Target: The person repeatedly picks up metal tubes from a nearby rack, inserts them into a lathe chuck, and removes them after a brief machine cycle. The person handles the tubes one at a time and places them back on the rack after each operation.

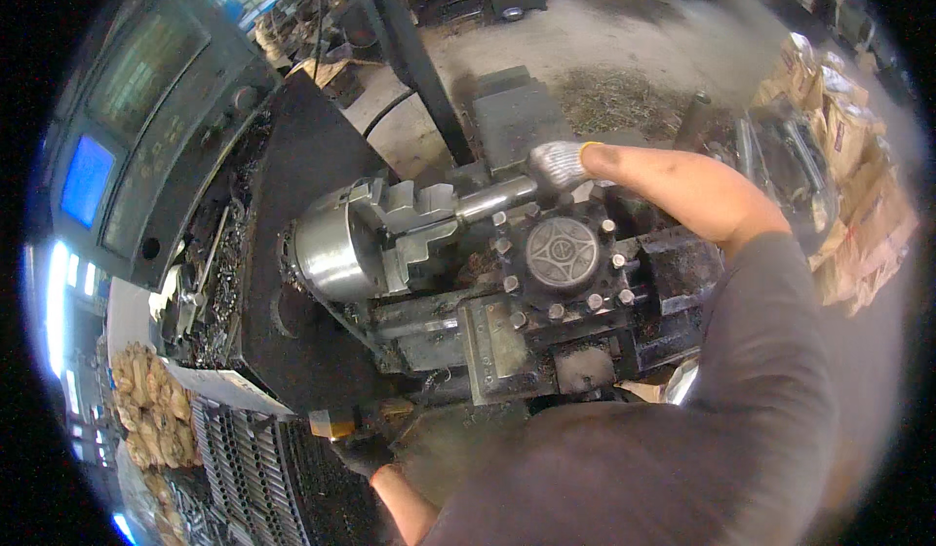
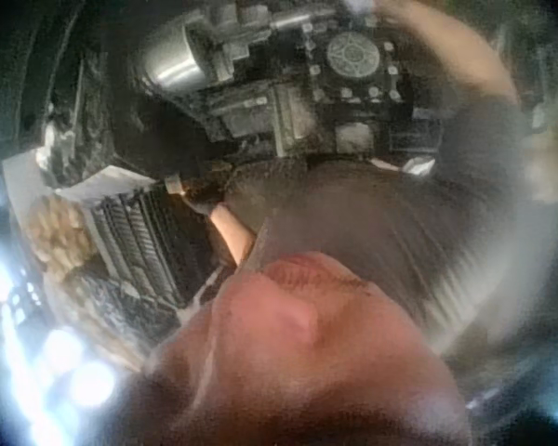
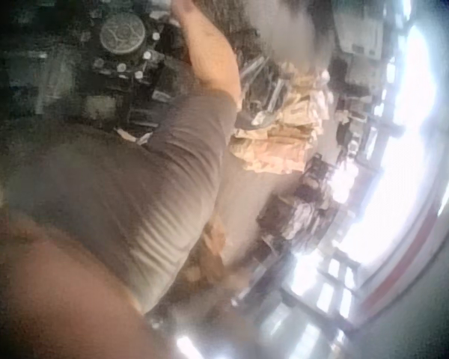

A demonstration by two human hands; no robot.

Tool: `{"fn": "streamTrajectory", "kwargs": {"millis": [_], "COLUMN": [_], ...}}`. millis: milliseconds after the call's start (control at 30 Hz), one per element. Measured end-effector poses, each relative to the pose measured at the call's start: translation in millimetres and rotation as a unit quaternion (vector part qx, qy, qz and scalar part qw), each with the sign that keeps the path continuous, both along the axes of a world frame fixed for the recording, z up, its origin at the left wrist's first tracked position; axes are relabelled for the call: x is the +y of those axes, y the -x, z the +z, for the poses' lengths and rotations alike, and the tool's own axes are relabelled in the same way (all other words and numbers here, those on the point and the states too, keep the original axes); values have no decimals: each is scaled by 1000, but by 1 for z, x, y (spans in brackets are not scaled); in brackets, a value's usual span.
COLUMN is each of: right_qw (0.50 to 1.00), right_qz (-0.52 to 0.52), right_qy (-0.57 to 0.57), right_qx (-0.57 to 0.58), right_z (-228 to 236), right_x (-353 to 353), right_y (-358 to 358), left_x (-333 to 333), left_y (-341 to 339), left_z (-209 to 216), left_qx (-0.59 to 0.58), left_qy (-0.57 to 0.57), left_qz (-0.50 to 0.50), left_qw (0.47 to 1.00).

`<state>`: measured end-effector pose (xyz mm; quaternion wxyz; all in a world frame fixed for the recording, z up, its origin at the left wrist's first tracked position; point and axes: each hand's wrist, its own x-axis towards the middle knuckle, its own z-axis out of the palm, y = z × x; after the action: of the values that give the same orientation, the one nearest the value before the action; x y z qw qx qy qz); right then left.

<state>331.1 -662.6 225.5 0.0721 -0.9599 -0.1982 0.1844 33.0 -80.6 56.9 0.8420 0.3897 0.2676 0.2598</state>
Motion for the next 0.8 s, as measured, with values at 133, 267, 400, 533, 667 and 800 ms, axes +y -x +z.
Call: {"fn": "streamTrajectory", "kwargs": {"millis": [133, 267, 400, 533, 667, 800], "right_qw": [995, 960, 949, 988, 944, 909], "right_qz": [38, -34, -107, 23, 79, 162], "right_qy": [-77, -190, -244, -24, -4, 98], "right_qx": [59, 201, 169, -149, -322, -372], "right_z": [3, 18, 23, 54, 120, 175], "right_x": [24, 85, 119, 109, 96, 107], "right_y": [-14, -40, -39, -2, 68, 132], "left_x": [67, 100, 78, 37, -7, -50], "left_y": [16, 19, 14, 22, 6, -75], "left_z": [-7, -29, -29, 14, 80, 174], "left_qx": [95, -41, 165, 267, 133, -59], "left_qy": [142, 101, -47, -307, -581, -771], "left_qz": [-56, -330, 28, 99, 190, 135], "left_qw": [984, 938, 985, 908, 780, 619]}}
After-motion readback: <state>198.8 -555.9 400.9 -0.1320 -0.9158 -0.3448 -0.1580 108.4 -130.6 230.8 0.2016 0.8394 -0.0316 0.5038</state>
